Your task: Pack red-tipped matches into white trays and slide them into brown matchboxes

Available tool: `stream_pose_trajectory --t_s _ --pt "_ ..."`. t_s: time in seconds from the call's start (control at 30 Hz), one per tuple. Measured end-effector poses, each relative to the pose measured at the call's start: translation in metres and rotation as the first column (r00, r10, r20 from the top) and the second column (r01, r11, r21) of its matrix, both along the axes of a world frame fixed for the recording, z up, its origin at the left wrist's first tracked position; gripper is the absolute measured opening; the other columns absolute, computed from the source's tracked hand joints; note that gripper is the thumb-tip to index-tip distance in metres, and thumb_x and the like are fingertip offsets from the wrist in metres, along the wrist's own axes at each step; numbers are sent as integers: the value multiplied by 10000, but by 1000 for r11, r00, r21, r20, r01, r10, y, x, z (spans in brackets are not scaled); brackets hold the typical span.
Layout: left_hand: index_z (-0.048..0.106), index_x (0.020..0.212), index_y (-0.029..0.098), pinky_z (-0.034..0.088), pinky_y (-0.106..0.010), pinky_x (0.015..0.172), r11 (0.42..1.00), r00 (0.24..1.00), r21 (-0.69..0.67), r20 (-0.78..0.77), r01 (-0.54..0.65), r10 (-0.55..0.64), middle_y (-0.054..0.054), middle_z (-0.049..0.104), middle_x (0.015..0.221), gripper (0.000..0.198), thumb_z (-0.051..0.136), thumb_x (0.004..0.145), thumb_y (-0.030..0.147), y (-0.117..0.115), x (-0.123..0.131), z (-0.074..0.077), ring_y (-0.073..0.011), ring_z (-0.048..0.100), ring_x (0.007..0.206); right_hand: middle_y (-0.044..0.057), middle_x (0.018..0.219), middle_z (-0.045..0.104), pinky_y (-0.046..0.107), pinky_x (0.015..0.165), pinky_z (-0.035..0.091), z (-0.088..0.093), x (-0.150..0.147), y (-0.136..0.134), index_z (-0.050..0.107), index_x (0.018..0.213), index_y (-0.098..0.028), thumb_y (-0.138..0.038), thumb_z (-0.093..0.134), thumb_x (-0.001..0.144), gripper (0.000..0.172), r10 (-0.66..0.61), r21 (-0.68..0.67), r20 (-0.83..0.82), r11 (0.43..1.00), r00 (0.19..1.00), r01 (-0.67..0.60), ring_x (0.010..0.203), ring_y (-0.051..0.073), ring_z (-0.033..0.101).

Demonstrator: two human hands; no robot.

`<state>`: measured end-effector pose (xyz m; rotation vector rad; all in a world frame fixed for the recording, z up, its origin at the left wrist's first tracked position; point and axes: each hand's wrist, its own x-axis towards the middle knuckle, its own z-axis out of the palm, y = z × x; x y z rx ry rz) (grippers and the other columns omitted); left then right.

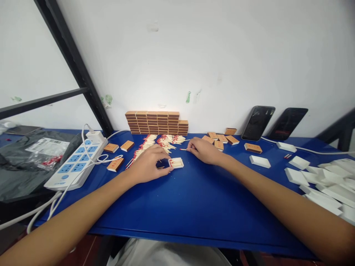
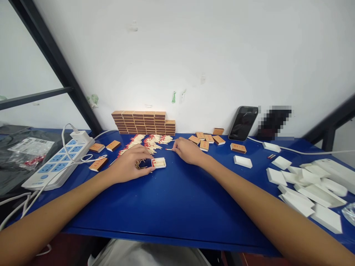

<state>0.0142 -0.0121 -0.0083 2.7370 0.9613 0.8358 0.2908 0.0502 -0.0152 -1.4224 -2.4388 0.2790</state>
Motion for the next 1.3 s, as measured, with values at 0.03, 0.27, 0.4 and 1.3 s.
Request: stream_pose_trajectory --t_s 0.03,0.27,0.4,1.3 --pt "786 1049 210 530 -410 916 1000 1000 2 -2 -7 7 -68 751 993 221 773 923 391 0 0 0 -249 648 984 94 954 662 315 745 413 1 -1 -1 665 921 -173 -171 560 998 130 5 -1 -10 1000 1000 -5 834 206 604" --pt "783 1035 211 529 -423 919 999 999 14 -7 -32 32 -70 761 1011 226 790 910 399 2 -2 -2 -260 652 998 57 919 651 292 744 410 12 -17 -24 634 935 -189 -245 565 1030 130 222 -33 -160 973 962 -230 843 187 586" --pt "783 1011 208 527 -423 922 1000 1000 4 -5 -27 27 -64 758 1006 205 792 907 385 1 -1 -2 -253 649 989 53 943 652 288 725 387 14 -28 -40 624 935 -192 -213 564 1023 108 234 -70 -119 967 965 -243 811 168 572" --pt "785 1020 220 528 -421 893 1000 1000 -22 -12 -10 10 -72 746 992 197 781 911 385 -1 1 0 -258 641 975 34 844 664 288 701 389 16 -22 -33 651 902 -191 -232 615 986 100 290 -144 -151 939 945 -312 774 173 569"
